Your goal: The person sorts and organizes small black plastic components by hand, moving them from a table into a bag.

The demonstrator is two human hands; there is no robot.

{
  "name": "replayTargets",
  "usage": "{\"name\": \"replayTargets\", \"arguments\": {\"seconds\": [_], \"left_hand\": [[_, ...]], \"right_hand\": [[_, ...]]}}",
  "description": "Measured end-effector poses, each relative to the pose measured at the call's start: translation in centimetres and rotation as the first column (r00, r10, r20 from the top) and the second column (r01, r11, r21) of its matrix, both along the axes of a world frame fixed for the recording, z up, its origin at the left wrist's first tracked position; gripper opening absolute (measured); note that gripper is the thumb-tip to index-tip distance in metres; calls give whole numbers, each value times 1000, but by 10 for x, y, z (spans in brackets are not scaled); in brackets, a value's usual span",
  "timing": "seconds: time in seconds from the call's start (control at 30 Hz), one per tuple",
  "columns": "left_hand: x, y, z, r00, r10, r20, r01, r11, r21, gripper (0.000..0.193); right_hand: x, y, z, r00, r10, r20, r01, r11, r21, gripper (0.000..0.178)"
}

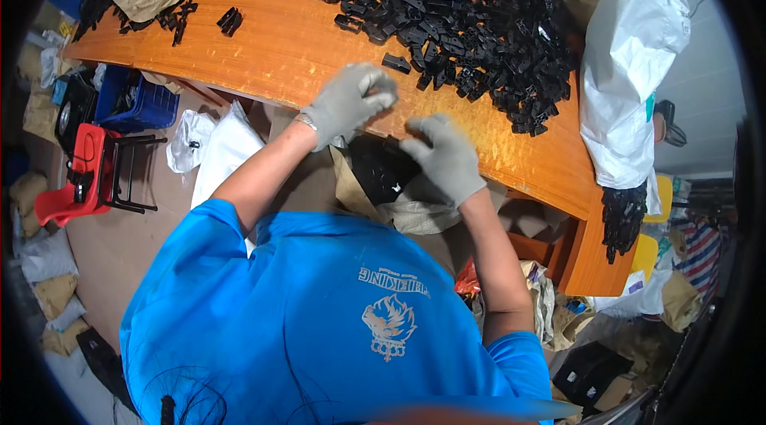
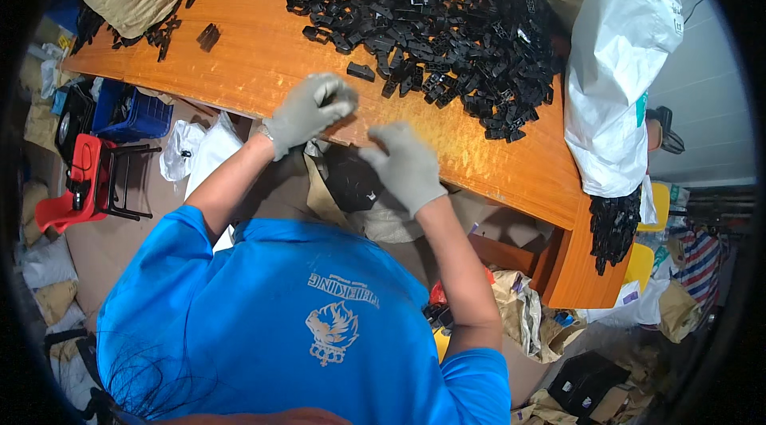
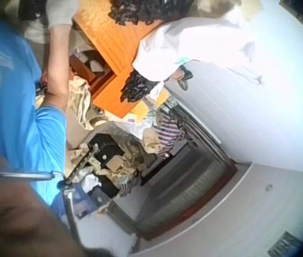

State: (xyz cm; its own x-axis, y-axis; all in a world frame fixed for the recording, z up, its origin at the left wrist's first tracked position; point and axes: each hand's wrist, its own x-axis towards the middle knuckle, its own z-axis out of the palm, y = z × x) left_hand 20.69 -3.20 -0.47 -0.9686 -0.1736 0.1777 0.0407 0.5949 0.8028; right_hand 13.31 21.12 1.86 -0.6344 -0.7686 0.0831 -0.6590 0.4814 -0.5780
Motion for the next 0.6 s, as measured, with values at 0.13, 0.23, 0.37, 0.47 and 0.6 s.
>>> {"name": "replayTargets", "arguments": {"seconds": [0.13,0.23,0.37,0.47,0.6], "left_hand": [[-27,4,5,942,205,-264,-287,902,-321,23],[-42,-6,-6,970,174,-170,-224,908,-353,25],[-45,-7,-6,990,141,-19,-138,917,-375,24],[-38,-4,6,994,102,51,-75,921,-383,21],[-33,-1,9,986,77,149,-20,936,-352,20]], "right_hand": [[-41,-27,3,974,-88,-209,78,995,-59,24],[-60,-47,1,937,-57,-344,76,996,41,23],[-66,-51,-4,913,6,-409,58,988,144,23],[-61,-39,-4,936,41,-349,3,992,125,19],[-56,-13,-4,955,92,-281,-97,995,-5,17]]}}
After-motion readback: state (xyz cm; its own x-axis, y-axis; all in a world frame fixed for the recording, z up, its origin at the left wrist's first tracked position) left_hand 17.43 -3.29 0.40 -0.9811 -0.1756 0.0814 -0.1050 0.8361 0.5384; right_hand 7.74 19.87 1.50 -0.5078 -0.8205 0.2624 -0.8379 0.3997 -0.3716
